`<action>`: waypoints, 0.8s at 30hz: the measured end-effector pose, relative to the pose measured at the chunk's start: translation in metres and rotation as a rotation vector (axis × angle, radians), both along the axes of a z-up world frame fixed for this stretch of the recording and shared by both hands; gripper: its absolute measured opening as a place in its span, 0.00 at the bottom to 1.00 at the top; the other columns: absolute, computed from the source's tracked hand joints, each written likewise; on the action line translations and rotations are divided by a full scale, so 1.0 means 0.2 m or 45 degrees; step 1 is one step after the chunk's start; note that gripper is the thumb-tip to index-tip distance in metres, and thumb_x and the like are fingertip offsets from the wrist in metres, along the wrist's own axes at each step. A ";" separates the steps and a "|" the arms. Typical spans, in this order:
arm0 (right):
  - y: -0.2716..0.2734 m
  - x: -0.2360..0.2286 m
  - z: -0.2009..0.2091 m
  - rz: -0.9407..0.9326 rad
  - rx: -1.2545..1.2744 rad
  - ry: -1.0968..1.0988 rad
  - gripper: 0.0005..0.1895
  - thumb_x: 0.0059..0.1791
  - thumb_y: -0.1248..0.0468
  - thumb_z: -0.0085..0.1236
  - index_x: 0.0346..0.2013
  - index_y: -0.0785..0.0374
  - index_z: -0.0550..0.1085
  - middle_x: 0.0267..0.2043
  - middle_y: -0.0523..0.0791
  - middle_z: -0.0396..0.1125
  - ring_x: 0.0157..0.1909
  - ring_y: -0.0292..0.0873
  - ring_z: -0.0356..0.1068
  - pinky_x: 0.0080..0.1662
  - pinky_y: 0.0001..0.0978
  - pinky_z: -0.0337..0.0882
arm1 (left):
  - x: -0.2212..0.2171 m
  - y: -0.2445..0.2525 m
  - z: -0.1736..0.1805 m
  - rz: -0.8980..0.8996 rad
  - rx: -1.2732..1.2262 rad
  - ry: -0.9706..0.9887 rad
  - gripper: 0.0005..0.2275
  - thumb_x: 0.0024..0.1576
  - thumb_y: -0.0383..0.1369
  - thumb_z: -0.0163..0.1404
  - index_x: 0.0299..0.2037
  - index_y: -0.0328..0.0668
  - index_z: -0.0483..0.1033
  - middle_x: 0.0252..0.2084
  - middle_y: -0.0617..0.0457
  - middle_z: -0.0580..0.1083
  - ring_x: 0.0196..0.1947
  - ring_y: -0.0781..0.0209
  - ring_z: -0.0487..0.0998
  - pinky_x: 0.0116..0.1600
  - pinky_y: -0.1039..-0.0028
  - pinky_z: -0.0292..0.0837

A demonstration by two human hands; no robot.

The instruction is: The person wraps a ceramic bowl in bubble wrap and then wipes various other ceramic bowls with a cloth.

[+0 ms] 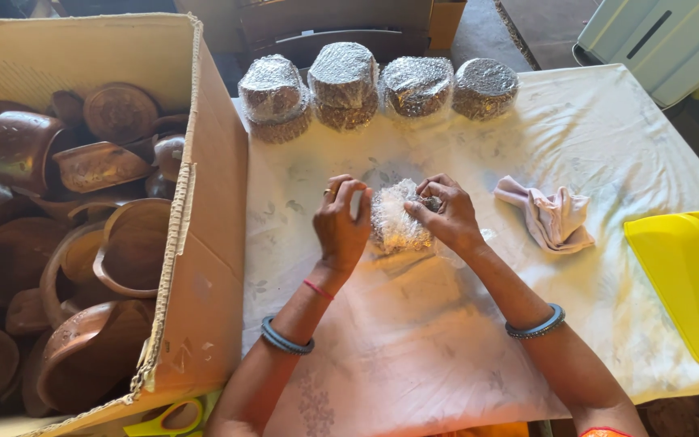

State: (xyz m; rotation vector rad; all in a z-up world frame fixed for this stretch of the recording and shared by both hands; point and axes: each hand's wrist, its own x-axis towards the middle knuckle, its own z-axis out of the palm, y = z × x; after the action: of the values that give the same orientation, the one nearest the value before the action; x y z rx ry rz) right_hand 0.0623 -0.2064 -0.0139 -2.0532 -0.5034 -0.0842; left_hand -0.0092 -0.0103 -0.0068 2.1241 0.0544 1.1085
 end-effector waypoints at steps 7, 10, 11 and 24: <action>-0.03 0.05 -0.06 -0.032 -0.113 -0.093 0.15 0.44 0.57 0.69 0.32 0.67 0.78 0.43 0.44 0.70 0.47 0.40 0.70 0.47 0.30 0.70 | -0.08 -0.07 -0.05 -0.344 0.504 0.006 0.13 0.61 0.36 0.52 0.49 0.35 0.81 0.54 0.45 0.78 0.58 0.49 0.79 0.68 0.55 0.67; -0.11 0.09 -0.09 0.005 -0.103 -0.172 0.15 0.46 0.56 0.67 0.36 0.67 0.78 0.45 0.45 0.70 0.48 0.40 0.70 0.49 0.32 0.71 | -0.07 -0.09 -0.06 -0.467 0.438 0.219 0.17 0.61 0.39 0.51 0.53 0.34 0.80 0.59 0.44 0.77 0.64 0.50 0.74 0.74 0.53 0.57; -0.16 0.10 -0.08 0.084 0.012 0.017 0.16 0.49 0.54 0.63 0.40 0.65 0.78 0.46 0.44 0.71 0.49 0.39 0.71 0.50 0.31 0.71 | -0.06 -0.08 -0.06 -0.462 0.469 0.199 0.17 0.61 0.40 0.52 0.53 0.34 0.80 0.59 0.44 0.76 0.65 0.49 0.73 0.74 0.52 0.55; -0.72 -0.26 -0.04 -0.021 -0.870 -0.498 0.30 0.36 0.60 0.68 0.53 0.59 0.76 0.45 0.45 0.72 0.53 0.50 0.70 0.56 0.48 0.65 | -0.03 -0.09 0.02 -0.480 0.598 0.273 0.26 0.58 0.52 0.54 0.48 0.32 0.77 0.52 0.45 0.77 0.62 0.51 0.74 0.76 0.47 0.46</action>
State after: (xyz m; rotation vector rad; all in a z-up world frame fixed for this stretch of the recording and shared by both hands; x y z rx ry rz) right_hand 0.0108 -0.3508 -0.0224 -2.7258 -0.8410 -0.3716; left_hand -0.0159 -0.0281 -0.0026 2.5195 -0.5326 0.7127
